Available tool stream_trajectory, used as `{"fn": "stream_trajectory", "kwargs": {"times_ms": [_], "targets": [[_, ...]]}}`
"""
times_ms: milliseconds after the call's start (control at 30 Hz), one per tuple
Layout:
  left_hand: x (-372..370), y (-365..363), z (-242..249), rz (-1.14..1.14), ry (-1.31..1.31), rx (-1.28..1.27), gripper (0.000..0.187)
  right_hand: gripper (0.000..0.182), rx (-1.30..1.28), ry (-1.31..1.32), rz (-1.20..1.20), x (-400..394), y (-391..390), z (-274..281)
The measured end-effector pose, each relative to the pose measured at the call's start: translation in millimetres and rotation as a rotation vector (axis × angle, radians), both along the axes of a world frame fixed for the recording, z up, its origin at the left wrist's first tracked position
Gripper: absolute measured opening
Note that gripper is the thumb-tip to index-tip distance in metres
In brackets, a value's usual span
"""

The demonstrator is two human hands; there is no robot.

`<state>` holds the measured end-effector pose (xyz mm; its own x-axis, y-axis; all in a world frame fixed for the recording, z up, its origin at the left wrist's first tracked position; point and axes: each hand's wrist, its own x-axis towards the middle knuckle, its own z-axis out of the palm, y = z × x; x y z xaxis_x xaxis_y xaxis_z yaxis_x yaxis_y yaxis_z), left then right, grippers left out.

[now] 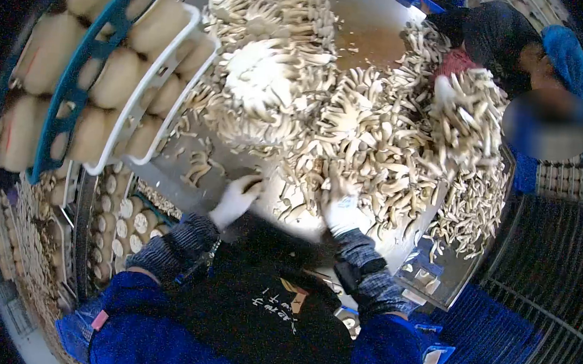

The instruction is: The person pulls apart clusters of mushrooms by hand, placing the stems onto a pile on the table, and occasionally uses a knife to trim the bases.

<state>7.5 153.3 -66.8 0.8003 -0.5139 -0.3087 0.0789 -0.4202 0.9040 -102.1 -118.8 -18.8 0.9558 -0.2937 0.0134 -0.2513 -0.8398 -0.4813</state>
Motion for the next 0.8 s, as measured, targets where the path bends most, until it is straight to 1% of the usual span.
{"fn": "stream_trajectory", "kwargs": {"times_ms": [33,67,100,133,167,200,267,300,333,400,433,467,533,600,633,667,700,733,800], "targets": [[4.4,-37.2,6.7,-0.026,0.154,-0.089,0.030,0.053,0.019,-0.136,-0.055,-1.3,4.4,-7.5],[9.1,-74.1,10.7,-0.071,0.177,-0.160,0.034,0.052,0.103,-0.169,-0.139,6.0,2.4,-1.3],[15.5,-106.3,17.0,-0.075,0.298,-0.186,0.039,0.053,0.086,-0.179,-0.240,12.2,-6.0,1.9],[22.4,-130.9,33.5,-0.096,0.367,-0.182,0.045,0.055,0.070,-0.190,-0.341,20.7,-15.0,2.3],[26.5,-153.1,43.5,-0.014,0.437,-0.208,0.047,0.057,0.036,-0.390,-0.343,29.5,-33.7,-10.0],[32.0,-169.3,47.6,0.066,0.504,-0.232,0.050,0.061,-0.093,-0.448,-0.314,50.8,-46.6,18.5],[45.8,-186.2,43.5,0.121,0.644,-0.292,0.045,0.062,-0.256,-0.357,-0.355,73.8,-74.7,20.9],[49.3,-190.3,45.9,0.149,0.671,-0.355,0.043,0.060,-0.233,-0.412,-0.323,90.0,-88.6,24.3],[49.5,-198.6,11.6,0.242,0.715,-0.415,0.042,0.058,-0.209,-0.467,-0.291,109.4,-100.8,31.2],[45.8,-210.3,20.8,0.361,0.751,-0.399,0.040,0.044,-0.251,-0.423,-0.249,146.4,-123.5,24.8],[42.4,-211.8,15.2,0.361,0.746,-0.401,0.041,0.039,-0.148,-0.329,-0.214,162.7,-135.2,12.8],[37.0,-215.3,13.4,0.381,0.688,-0.539,0.043,0.038,-0.161,-0.187,-0.128,176.9,-141.2,25.9],[32.8,-216.6,17.6,0.435,0.650,-0.566,0.045,0.046,-0.054,0.083,-0.060,209.0,-170.7,-18.7],[34.8,-215.3,16.9,0.484,0.687,-0.592,0.047,0.054,0.465,0.393,0.000,228.8,-184.5,-5.4],[36.9,-217.4,21.0,0.540,0.632,-0.544,0.044,0.053,0.687,0.481,-0.040,226.2,-182.2,9.0],[40.3,-219.7,26.5,0.591,0.575,-0.501,0.040,0.046,0.419,0.542,0.223,237.1,-193.8,-1.0],[45.3,-216.7,46.6,0.544,0.502,-0.636,0.031,0.044,0.362,0.469,0.276,240.7,-199.2,-45.9],[50.4,-217.8,35.6,0.575,0.586,-0.670,0.026,0.042,0.300,0.400,0.332,245.5,-204.6,-78.6],[54.3,-217.6,45.7,0.543,0.645,-0.593,0.045,0.041,0.377,0.349,0.292,215.4,-165.4,-17.8]]}}
